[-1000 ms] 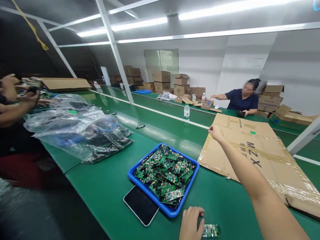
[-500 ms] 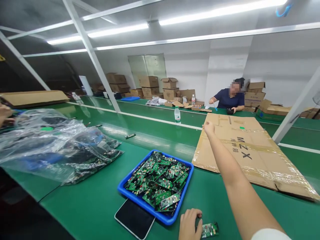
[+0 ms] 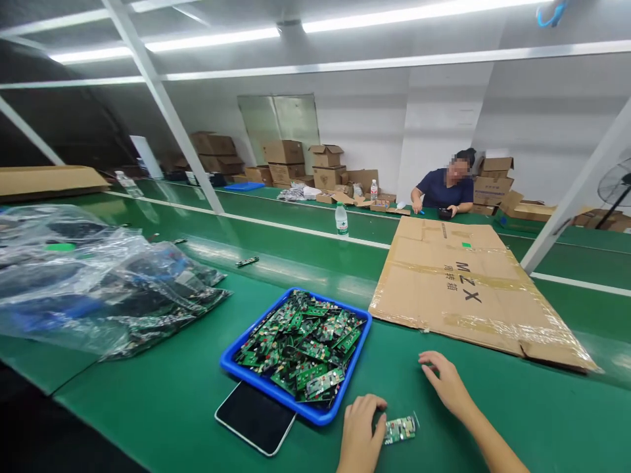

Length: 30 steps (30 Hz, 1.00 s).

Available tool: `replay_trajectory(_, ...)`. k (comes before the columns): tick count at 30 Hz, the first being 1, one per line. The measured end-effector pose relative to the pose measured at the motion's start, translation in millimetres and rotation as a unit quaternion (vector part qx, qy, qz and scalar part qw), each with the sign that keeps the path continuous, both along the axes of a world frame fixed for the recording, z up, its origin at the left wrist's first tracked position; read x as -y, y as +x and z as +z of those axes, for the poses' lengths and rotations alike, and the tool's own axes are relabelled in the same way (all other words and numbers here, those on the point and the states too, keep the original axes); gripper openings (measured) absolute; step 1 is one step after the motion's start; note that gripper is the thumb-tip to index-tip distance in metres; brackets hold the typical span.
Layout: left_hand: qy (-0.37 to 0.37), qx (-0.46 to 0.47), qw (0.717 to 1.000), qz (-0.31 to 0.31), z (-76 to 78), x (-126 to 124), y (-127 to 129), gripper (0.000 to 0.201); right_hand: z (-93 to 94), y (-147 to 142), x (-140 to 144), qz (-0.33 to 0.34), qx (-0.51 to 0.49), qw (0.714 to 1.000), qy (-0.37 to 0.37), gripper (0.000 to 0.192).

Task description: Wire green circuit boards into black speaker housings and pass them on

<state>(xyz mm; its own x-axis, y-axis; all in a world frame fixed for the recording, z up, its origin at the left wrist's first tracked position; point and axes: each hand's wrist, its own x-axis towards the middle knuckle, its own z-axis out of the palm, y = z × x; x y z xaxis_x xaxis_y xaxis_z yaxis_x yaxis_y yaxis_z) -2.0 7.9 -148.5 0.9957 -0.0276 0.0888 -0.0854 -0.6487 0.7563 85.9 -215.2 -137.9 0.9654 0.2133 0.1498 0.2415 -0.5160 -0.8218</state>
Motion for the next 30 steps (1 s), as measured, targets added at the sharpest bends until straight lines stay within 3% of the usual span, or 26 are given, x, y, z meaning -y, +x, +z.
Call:
replay_trajectory(2,0.002,-0.002,1.000,-0.007,4.9,-1.3,-1.1,0.019,-18.3,-38.6,31.8,-0.073,0.012,0.997,-0.025,0.039)
replay_trajectory(5,0.007,-0.008,1.000,-0.024,11.3,-4.5,-1.4,0.019,-48.5,-100.9,64.0,-0.170,0.078,0.975,-0.118,0.037)
replay_trajectory(7,0.014,-0.009,0.999,-0.033,15.1,-6.3,-1.1,0.018,-61.3,-136.4,70.6,-0.171,0.109,0.964,-0.171,0.035)
replay_trajectory(10,0.032,-0.006,0.999,-0.035,18.5,-6.8,-0.1,0.019,-58.8,-165.4,63.2,-0.167,0.106,0.959,-0.203,0.033)
replay_trajectory(14,0.056,-0.009,0.998,-0.037,17.7,-4.2,2.4,0.021,-36.0,-165.0,51.1,-0.199,0.061,0.962,-0.178,0.035)
replay_trajectory(17,0.069,-0.004,0.997,-0.034,15.9,-3.0,3.9,0.022,-25.9,-162.4,49.1,-0.177,0.033,0.969,-0.166,0.033)
replay_trajectory(30,0.084,0.026,0.995,-0.046,8.9,-8.0,4.6,0.031,-29.7,-168.7,45.7,-0.123,0.009,0.968,-0.219,0.036)
